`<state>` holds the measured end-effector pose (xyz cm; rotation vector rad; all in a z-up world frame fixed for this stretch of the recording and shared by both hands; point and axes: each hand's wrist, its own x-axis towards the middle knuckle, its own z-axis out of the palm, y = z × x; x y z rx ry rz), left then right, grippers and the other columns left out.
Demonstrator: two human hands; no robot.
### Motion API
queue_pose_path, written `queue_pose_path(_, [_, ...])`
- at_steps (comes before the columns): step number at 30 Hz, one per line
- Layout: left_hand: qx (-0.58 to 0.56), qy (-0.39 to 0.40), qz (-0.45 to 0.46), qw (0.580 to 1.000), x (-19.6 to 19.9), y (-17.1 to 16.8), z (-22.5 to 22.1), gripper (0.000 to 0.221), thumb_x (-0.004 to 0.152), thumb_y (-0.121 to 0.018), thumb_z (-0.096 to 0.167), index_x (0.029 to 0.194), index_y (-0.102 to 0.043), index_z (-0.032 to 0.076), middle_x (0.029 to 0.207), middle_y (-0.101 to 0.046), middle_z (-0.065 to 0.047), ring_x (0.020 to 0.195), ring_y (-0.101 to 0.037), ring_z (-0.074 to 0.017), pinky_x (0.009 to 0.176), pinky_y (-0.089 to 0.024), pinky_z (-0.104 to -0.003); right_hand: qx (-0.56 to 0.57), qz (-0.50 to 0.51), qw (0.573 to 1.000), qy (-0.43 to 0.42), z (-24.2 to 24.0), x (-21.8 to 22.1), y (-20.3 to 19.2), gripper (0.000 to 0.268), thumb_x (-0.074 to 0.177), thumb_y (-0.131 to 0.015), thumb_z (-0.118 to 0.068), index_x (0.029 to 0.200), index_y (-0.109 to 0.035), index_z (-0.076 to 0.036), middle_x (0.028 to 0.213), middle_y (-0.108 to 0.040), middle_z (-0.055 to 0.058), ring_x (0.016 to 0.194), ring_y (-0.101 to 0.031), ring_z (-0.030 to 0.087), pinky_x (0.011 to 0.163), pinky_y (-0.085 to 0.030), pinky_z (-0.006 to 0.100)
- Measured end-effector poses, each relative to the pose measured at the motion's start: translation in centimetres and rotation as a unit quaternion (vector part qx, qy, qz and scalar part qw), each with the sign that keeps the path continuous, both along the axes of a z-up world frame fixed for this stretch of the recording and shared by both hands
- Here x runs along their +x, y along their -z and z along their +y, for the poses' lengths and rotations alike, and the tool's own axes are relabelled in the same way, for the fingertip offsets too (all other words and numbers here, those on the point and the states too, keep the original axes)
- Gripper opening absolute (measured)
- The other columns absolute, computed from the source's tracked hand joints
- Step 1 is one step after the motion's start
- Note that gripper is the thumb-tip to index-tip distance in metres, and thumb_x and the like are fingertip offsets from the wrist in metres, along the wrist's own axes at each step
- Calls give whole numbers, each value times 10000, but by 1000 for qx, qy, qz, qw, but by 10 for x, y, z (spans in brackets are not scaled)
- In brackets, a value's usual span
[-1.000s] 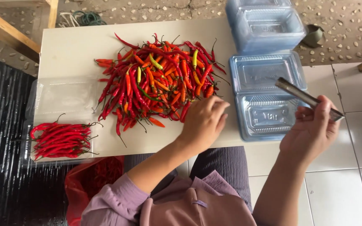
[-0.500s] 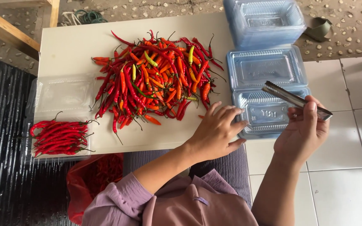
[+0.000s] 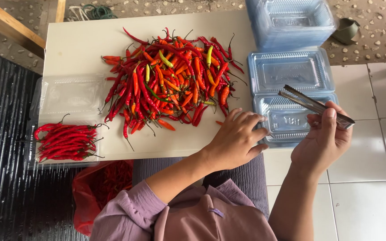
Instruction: The person sorts red chili peppers from a pile on a table into a plastic container using tongs.
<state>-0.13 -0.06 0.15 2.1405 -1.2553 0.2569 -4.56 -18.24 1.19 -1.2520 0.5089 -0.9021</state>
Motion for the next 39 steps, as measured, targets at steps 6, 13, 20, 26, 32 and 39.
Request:
queue_pose_path(6, [-2,-2,-5,1000,-1,2,0,397,841,-819,352,1109,-705,81,1276,-596,-137,1186,-580,-307,1092,-417,-545,4,-1,1000,2,0,1,3,163,1031,-668,-241,1136,-690,-118,1061,-681,-4,763,-600,76,810,-551,205])
queue_pose_path(13, [5,-1,-3,1000,0,1,-1,378,862,-798,352,1111,-700,85,1272,-600,-135,1190,-581,-309,1109,-410,-547,0,-1,1000,-1,0,-1,4,155,1039,-659,-238,1138,-684,-122,1095,-682,-2,772,-595,83,819,-549,208])
queue_pose_path(20, [15,0,-43,999,1,5,-6,235,921,-759,312,1060,-750,122,1234,-651,-105,1164,-592,-298,1148,-387,-625,-8,-2,1000,9,0,-3,4,168,1046,-647,-244,1154,-679,-120,1087,-682,-9,767,-607,60,817,-556,208])
queue_pose_path(26, [-10,4,-110,994,-1,8,-8,68,924,-792,122,974,-746,133,1137,-701,-65,1091,-643,-269,1179,-368,-660,-19,14,999,25,2,-4,0,175,1040,-641,-246,1150,-676,-114,1066,-683,-7,767,-620,57,807,-553,197])
queue_pose_path(32, [-43,14,-118,992,-3,5,-11,89,956,-743,-5,946,-690,66,922,-689,-52,926,-660,-226,1194,-383,-594,-33,14,999,29,2,-4,4,190,1040,-643,-257,1157,-669,-110,1060,-676,-1,777,-620,62,814,-546,208])
queue_pose_path(39, [-87,-24,-69,994,-6,10,-22,90,1000,-668,22,920,-659,61,895,-701,-57,836,-656,-212,1166,-425,-524,-94,-20,994,46,4,-3,10,190,1071,-632,-249,1150,-638,-75,1169,-657,48,784,-612,112,804,-548,239])
